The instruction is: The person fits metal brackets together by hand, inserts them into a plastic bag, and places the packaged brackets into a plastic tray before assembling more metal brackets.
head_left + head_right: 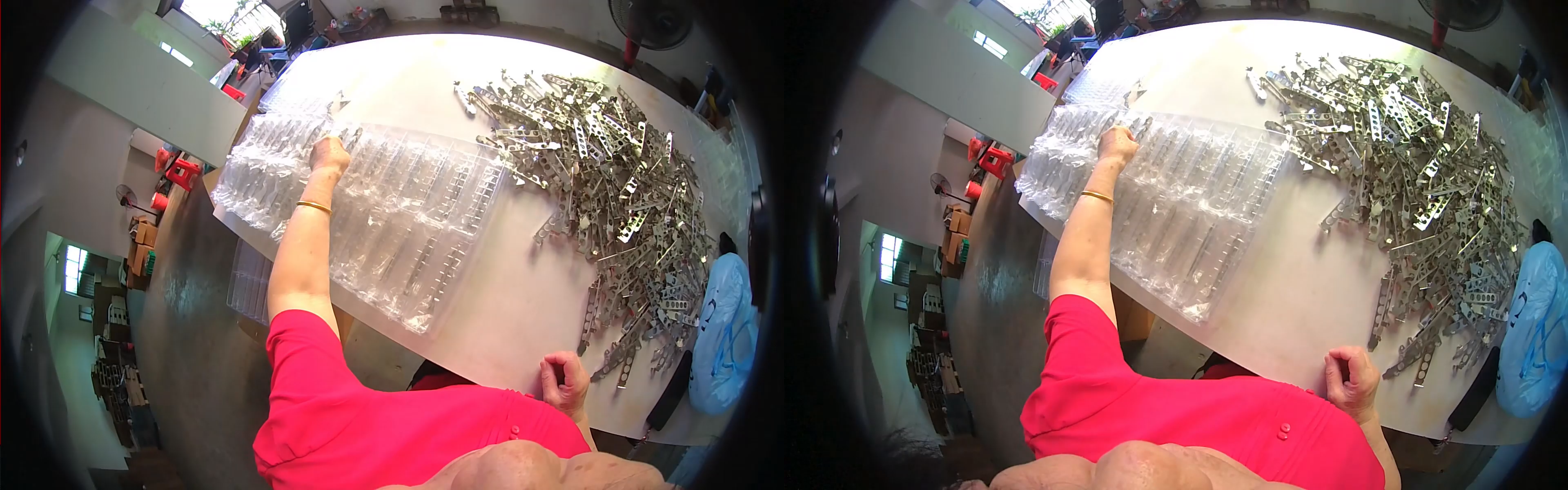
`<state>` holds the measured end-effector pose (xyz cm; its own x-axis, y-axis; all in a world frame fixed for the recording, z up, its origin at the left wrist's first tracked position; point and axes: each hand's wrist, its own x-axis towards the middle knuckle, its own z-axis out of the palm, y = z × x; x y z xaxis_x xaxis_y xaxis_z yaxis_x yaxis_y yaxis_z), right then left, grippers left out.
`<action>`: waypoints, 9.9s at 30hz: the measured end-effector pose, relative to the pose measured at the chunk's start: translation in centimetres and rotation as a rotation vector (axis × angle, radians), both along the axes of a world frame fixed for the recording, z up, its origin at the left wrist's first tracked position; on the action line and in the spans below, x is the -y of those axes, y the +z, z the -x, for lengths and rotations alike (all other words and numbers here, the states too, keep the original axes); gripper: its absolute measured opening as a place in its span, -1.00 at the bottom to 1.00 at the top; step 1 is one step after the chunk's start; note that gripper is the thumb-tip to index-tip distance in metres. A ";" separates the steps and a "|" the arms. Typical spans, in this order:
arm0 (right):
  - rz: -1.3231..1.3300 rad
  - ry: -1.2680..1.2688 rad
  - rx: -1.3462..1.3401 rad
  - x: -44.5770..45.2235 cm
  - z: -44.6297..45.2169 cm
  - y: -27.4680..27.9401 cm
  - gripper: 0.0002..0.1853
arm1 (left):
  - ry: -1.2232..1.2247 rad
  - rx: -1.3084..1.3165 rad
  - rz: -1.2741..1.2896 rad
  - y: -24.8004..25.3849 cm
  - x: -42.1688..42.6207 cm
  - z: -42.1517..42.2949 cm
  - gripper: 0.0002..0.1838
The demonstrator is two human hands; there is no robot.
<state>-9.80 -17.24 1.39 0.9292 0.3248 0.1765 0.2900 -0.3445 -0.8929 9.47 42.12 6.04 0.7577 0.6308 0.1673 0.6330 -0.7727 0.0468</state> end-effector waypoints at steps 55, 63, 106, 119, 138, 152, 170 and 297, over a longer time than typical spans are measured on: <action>-0.032 0.047 -0.003 0.8 -0.2 0.6 -0.84 | -2.016 1.026 0.529 14.8 40.8 16.6 -0.63; -0.071 0.022 -0.026 0.8 0.0 -0.7 -0.84 | -1.807 0.698 0.787 11.7 44.3 18.3 -0.67; 0.526 -0.337 0.170 -1.0 -4.0 1.9 -0.79 | -0.512 0.383 1.834 -5.1 42.0 13.5 -0.50; 0.166 -0.306 0.249 0.6 -3.5 4.4 -0.84 | -0.519 0.357 1.839 -5.5 41.7 13.2 -0.61; -0.419 -0.424 0.074 3.1 -5.7 6.3 -0.85 | -0.534 0.317 1.915 -5.1 41.9 13.2 -0.65; -0.703 -0.410 -0.454 3.3 -6.1 5.0 -0.84 | -0.651 0.092 2.075 -3.5 41.6 13.2 -0.74; -0.629 -0.178 -0.517 4.5 -7.1 5.5 -0.56 | -0.562 -0.162 2.337 -3.1 41.3 13.0 -0.70; -0.430 -0.065 -0.830 -0.7 -4.7 4.6 -0.83 | -0.168 0.118 2.519 -4.7 41.6 13.6 -0.87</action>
<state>-5.06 -16.56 5.99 0.8257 0.3287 -0.4585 -0.5054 0.0699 -0.8600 -4.13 0.56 1.33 0.8420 -0.3809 -0.3821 0.5345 0.6851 0.4950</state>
